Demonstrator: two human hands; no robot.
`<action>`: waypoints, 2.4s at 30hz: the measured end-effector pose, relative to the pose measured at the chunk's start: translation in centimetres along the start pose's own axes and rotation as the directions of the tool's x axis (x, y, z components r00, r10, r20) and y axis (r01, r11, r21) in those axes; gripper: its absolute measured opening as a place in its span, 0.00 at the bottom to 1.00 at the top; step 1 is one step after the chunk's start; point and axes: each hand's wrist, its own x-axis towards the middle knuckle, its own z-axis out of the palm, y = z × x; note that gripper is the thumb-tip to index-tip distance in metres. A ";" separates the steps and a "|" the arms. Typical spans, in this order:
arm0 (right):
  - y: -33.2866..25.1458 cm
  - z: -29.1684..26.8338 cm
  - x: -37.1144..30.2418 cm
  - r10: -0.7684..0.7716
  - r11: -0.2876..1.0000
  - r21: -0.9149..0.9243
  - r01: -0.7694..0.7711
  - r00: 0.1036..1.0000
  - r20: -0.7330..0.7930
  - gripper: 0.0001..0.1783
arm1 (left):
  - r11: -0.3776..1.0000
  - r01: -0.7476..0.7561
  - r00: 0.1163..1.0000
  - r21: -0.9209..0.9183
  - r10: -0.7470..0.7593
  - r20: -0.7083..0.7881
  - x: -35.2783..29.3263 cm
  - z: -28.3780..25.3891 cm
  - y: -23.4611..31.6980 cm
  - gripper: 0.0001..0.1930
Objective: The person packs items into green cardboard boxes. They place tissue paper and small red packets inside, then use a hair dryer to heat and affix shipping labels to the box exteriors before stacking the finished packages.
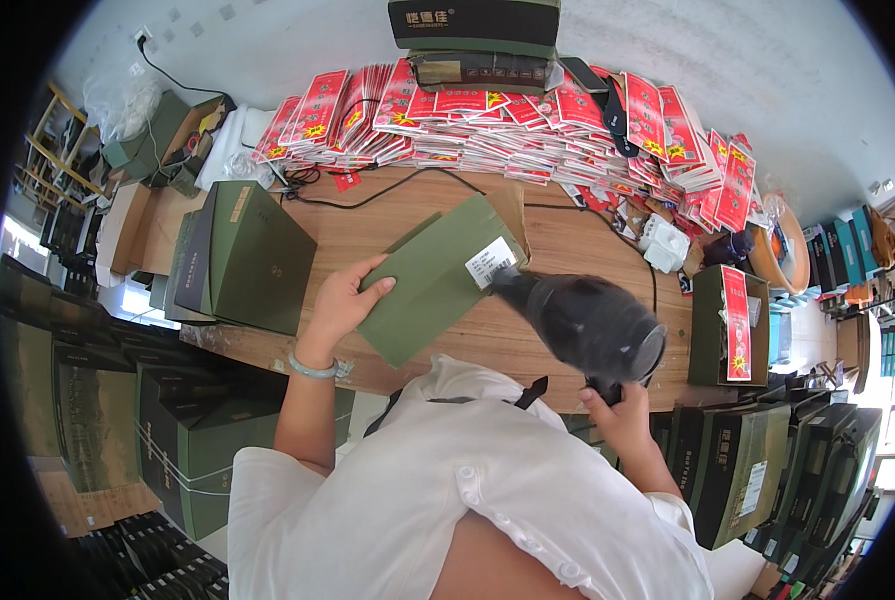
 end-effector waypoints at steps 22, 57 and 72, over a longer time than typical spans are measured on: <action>-0.3 0.5 1.7 0.058 0.989 0.136 -0.054 0.998 -0.023 0.30 | 0.998 0.012 0.999 0.059 -0.014 0.030 0.5 0.2 0.7 0.19; -0.7 0.8 1.8 0.000 0.985 0.170 0.005 1.000 -0.026 0.22 | 0.997 0.000 0.999 0.082 -0.003 0.040 0.0 0.7 0.7 0.18; -0.6 0.9 0.1 0.138 0.986 0.086 -0.141 0.990 0.035 0.20 | 0.995 0.033 0.999 0.097 -0.036 0.029 0.2 0.5 0.7 0.20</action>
